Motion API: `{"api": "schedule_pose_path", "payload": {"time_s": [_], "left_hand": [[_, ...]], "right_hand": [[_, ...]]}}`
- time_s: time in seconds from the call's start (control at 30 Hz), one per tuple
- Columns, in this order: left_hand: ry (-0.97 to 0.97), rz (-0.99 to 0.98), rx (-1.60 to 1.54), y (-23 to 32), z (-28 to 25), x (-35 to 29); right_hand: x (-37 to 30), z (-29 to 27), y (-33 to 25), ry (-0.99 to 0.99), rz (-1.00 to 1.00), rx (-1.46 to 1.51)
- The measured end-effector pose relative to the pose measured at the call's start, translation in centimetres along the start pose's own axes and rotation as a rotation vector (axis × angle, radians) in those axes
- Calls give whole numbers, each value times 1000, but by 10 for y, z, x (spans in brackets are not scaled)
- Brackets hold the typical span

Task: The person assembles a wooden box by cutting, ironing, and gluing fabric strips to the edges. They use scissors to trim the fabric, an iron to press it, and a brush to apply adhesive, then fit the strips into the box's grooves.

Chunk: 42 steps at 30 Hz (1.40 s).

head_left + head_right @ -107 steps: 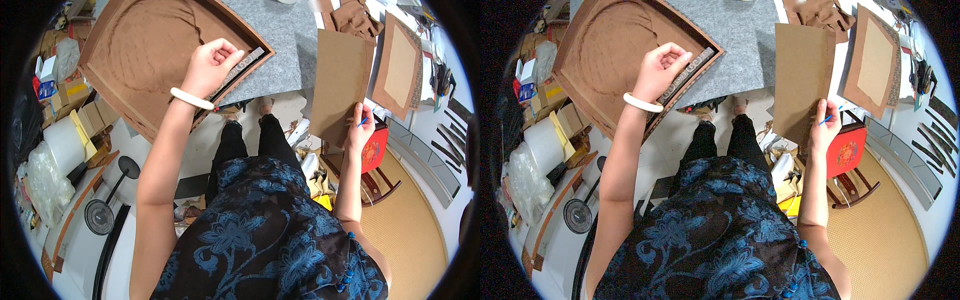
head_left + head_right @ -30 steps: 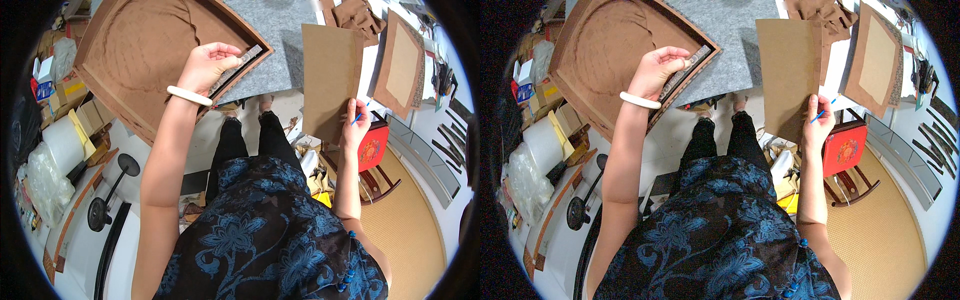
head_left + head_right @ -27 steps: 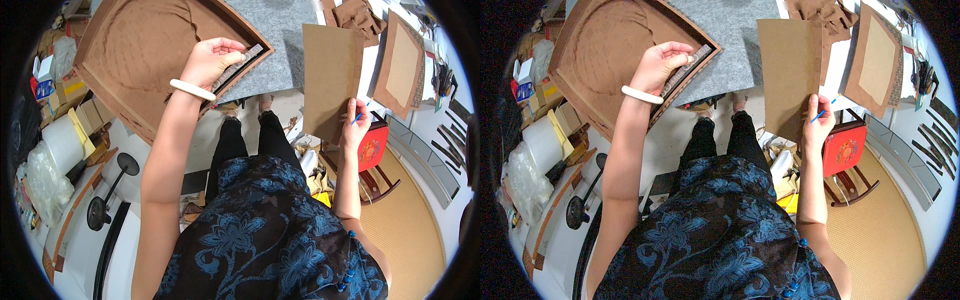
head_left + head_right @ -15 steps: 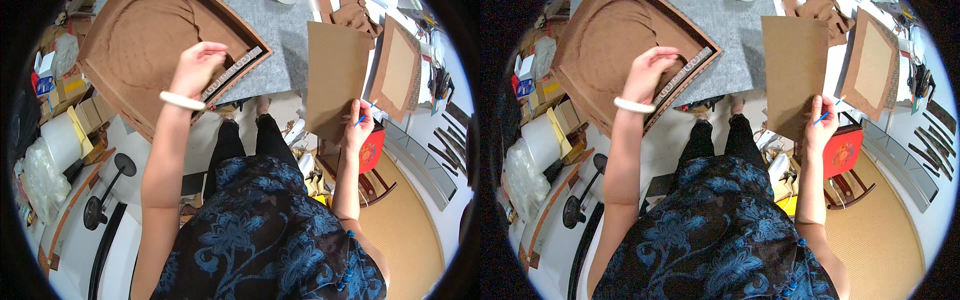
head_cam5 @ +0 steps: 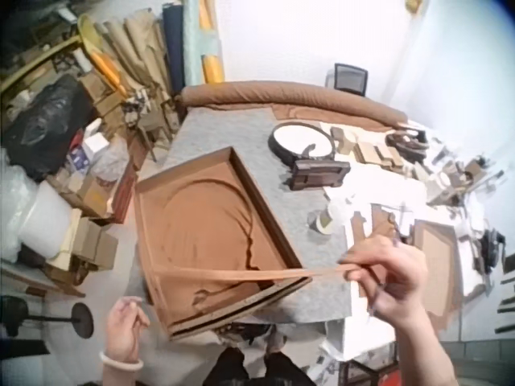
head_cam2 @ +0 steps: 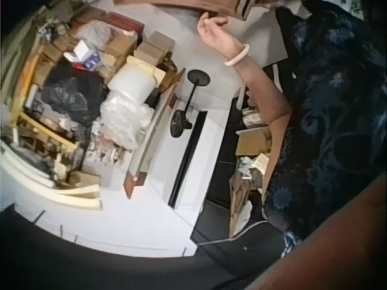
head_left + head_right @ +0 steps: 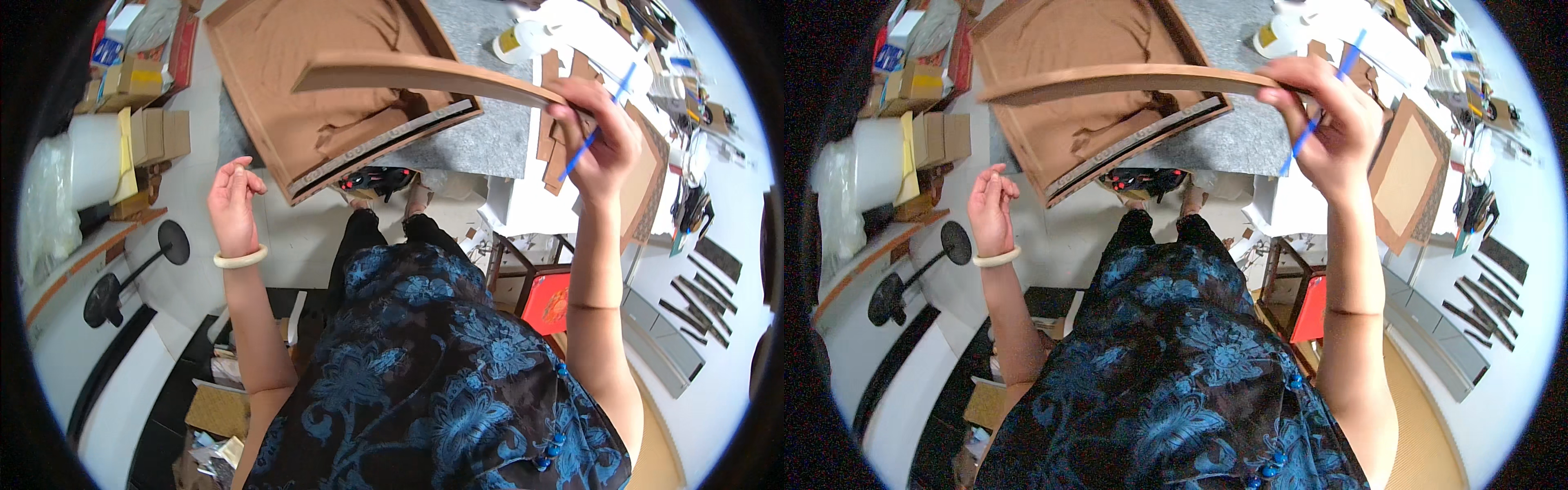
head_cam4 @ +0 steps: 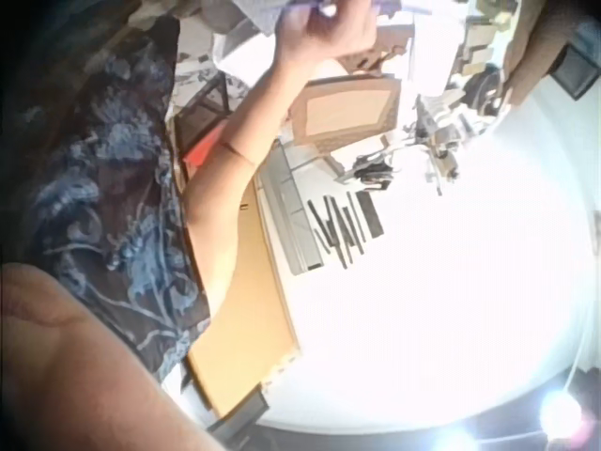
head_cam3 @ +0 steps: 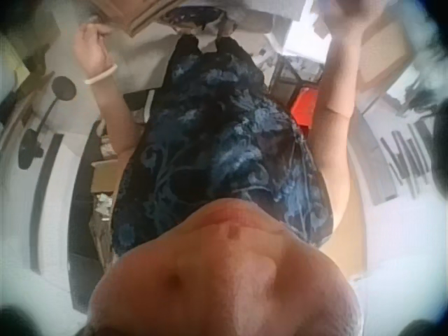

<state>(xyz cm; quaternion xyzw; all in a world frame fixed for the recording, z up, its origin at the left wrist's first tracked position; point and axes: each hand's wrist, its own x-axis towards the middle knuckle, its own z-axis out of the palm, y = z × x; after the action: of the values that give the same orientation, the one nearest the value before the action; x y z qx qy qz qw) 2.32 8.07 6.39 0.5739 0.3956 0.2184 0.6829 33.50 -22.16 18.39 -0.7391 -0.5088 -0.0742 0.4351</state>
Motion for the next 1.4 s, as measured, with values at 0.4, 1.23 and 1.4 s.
{"api": "schedule_pose_path", "payload": {"time_s": [0.4, 1.23, 1.4], "left_hand": [[389, 43, -12, -20, -42, -53], [289, -79, -213, -29, -29, -57], [244, -99, -224, -28, -20, -58]], "right_hand": [[37, 80, -24, -447, -60, 39], [10, 122, -33, -523, -110, -3], [5, 129, -34, -542, -125, 1]]}}
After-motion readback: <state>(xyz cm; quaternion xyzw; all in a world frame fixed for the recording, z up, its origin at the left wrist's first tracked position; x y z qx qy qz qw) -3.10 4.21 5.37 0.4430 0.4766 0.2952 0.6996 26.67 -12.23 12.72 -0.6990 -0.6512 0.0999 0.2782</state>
